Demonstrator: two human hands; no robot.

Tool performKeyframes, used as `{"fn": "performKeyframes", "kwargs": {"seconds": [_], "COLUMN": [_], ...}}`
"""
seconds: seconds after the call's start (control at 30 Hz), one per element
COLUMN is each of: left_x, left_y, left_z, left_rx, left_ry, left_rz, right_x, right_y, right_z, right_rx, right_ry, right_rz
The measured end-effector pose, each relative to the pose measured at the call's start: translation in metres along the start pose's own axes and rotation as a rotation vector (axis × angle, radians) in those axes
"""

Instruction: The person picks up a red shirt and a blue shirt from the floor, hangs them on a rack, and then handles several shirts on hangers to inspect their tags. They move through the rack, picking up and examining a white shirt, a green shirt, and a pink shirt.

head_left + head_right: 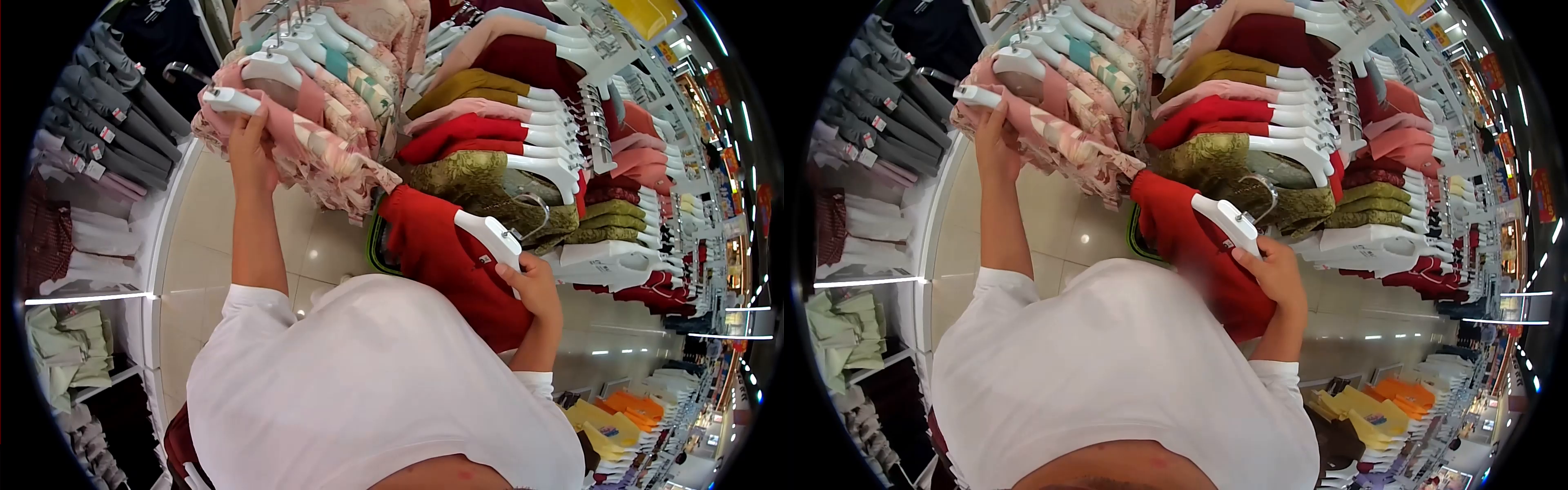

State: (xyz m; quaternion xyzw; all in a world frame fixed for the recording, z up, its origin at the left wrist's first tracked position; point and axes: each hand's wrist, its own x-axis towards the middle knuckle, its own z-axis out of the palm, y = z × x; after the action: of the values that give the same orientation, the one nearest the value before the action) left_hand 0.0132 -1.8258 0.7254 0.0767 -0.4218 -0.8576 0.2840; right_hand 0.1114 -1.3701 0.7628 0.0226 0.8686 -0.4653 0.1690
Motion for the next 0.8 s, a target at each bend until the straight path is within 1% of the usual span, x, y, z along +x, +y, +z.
{"fn": "performKeyframes", "kwargs": {"seconds": [0.07, 0.17, 0.2, 0.3, 0.37, 0.43, 0.53, 0.63, 0.7, 0.77, 0.8], "left_x": [-0.018, -0.044, -0.052, -0.076, -0.091, -0.109, -0.13, -0.148, -0.159, -0.166, -0.168], "left_y": [0.013, 0.039, 0.048, 0.079, 0.096, 0.114, 0.129, 0.144, 0.152, 0.157, 0.159], "left_z": [-0.016, -0.048, -0.057, -0.083, -0.101, -0.105, -0.116, -0.121, -0.122, -0.121, -0.121], "left_rx": [-0.002, 0.02, 0.041, 0.037, 0.01, -0.029, 0.041, 0.108, 0.141, 0.164, 0.15], "left_ry": [0.01, 0.039, 0.073, 0.085, 0.082, 0.09, 0.067, 0.024, 0.01, 0.004, 0.016], "left_rz": [0.027, 0.049, 0.084, 0.189, 0.22, 0.268, 0.322, 0.33, 0.325, 0.318, 0.325], "right_x": [0.013, 0.031, 0.038, 0.059, 0.076, 0.086, 0.108, 0.133, 0.155, 0.165, 0.174], "right_y": [0.0, -0.02, -0.027, -0.048, -0.063, -0.089, -0.123, -0.159, -0.187, -0.218, -0.23], "right_z": [0.006, 0.018, 0.021, 0.035, 0.046, 0.06, 0.078, 0.1, 0.114, 0.133, 0.143], "right_rx": [-0.044, -0.051, -0.067, -0.118, -0.157, -0.193, -0.181, -0.149, -0.148, -0.131, -0.108], "right_ry": [-0.04, -0.119, -0.149, -0.237, -0.293, -0.326, -0.4, -0.398, -0.433, -0.414, -0.419], "right_rz": [-0.05, -0.092, -0.108, -0.174, -0.239, -0.313, -0.447, -0.573, -0.57, -0.538, -0.557]}}
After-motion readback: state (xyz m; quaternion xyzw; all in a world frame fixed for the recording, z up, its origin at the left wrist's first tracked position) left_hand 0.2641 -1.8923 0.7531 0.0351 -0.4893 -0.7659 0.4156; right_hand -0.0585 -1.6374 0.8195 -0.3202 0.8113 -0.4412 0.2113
